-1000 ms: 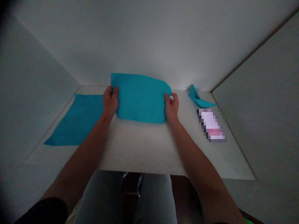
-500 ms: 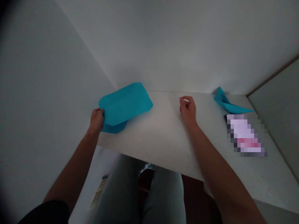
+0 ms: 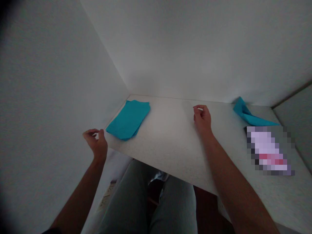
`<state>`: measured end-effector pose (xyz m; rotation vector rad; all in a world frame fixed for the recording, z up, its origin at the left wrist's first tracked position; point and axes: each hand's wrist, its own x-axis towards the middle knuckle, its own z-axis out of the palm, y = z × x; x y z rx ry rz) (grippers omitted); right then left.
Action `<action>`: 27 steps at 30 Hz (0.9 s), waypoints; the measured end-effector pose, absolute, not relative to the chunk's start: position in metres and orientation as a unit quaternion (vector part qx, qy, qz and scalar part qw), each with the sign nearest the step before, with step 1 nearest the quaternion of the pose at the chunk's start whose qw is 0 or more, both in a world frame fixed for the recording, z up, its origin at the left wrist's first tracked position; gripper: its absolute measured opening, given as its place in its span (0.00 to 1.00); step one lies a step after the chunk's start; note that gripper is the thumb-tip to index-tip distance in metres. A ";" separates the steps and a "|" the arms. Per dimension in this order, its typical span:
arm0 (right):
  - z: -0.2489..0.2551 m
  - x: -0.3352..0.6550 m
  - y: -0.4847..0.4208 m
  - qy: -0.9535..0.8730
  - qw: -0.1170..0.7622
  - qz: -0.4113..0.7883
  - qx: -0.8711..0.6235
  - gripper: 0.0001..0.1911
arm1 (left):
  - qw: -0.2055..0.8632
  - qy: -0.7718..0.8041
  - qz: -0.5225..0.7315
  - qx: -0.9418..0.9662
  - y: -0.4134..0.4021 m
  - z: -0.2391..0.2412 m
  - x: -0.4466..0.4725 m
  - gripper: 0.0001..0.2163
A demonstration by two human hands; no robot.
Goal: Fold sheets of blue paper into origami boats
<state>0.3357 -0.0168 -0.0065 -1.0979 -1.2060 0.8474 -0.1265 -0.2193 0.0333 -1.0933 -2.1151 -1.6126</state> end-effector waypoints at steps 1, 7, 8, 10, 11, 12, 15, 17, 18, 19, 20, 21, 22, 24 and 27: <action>-0.007 0.336 -0.016 -0.523 0.603 0.367 -0.478 0.22 | 0.136 -0.714 -0.528 -0.439 -0.209 0.034 -0.127 0.09; -0.011 0.337 -0.015 -0.528 0.594 0.382 -0.472 0.11 | -0.024 -0.672 -0.186 -0.716 -0.106 0.029 -0.108 0.27; -0.011 0.338 -0.015 -0.528 0.596 0.385 -0.467 0.12 | -0.036 -0.681 -0.136 -0.718 -0.094 0.024 -0.103 0.31; -0.013 0.337 -0.013 -0.528 0.597 0.388 -0.462 0.14 | -0.039 -0.698 -0.070 -0.711 -0.082 0.014 -0.094 0.36; -0.014 0.337 -0.012 -0.529 0.598 0.388 -0.461 0.15 | -0.033 -0.705 -0.050 -0.707 -0.081 0.010 -0.092 0.37; -0.016 0.337 -0.011 -0.530 0.597 0.389 -0.459 0.16 | -0.025 -0.708 -0.036 -0.705 -0.081 0.007 -0.090 0.37; -0.018 0.335 -0.009 -0.538 0.590 0.393 -0.456 0.18 | -0.006 -0.696 0.010 -0.718 -0.087 0.006 -0.089 0.38; -0.018 0.333 -0.009 -0.543 0.585 0.382 -0.466 0.19 | -0.004 -0.670 0.047 -0.741 -0.089 0.009 -0.094 0.37; -0.018 0.333 -0.010 -0.546 0.582 0.375 -0.472 0.20 | -0.005 -0.662 0.059 -0.747 -0.088 0.010 -0.096 0.36; -0.018 0.332 -0.010 -0.548 0.579 0.366 -0.480 0.20 | -0.002 -0.657 0.063 -0.751 -0.085 0.010 -0.098 0.35; -0.018 0.332 -0.009 -0.552 0.575 0.361 -0.485 0.20 | 0.007 -0.647 0.058 -0.761 -0.081 0.010 -0.098 0.33; -0.018 0.332 -0.008 -0.553 0.571 0.368 -0.483 0.19 | 0.023 -0.633 0.034 -0.773 -0.074 0.011 -0.094 0.31; -0.019 0.332 -0.008 -0.553 0.571 0.372 -0.481 0.18 | 0.037 -0.606 -0.004 -0.795 -0.067 0.012 -0.086 0.29; -0.019 0.332 -0.008 -0.560 0.560 0.376 -0.481 0.16 | 0.053 -0.542 -0.125 -0.830 -0.055 0.020 -0.051 0.28; -0.017 0.332 -0.009 -0.580 0.548 0.354 -0.488 0.14 | 0.029 -0.456 -0.275 -0.846 -0.048 0.047 0.046 0.28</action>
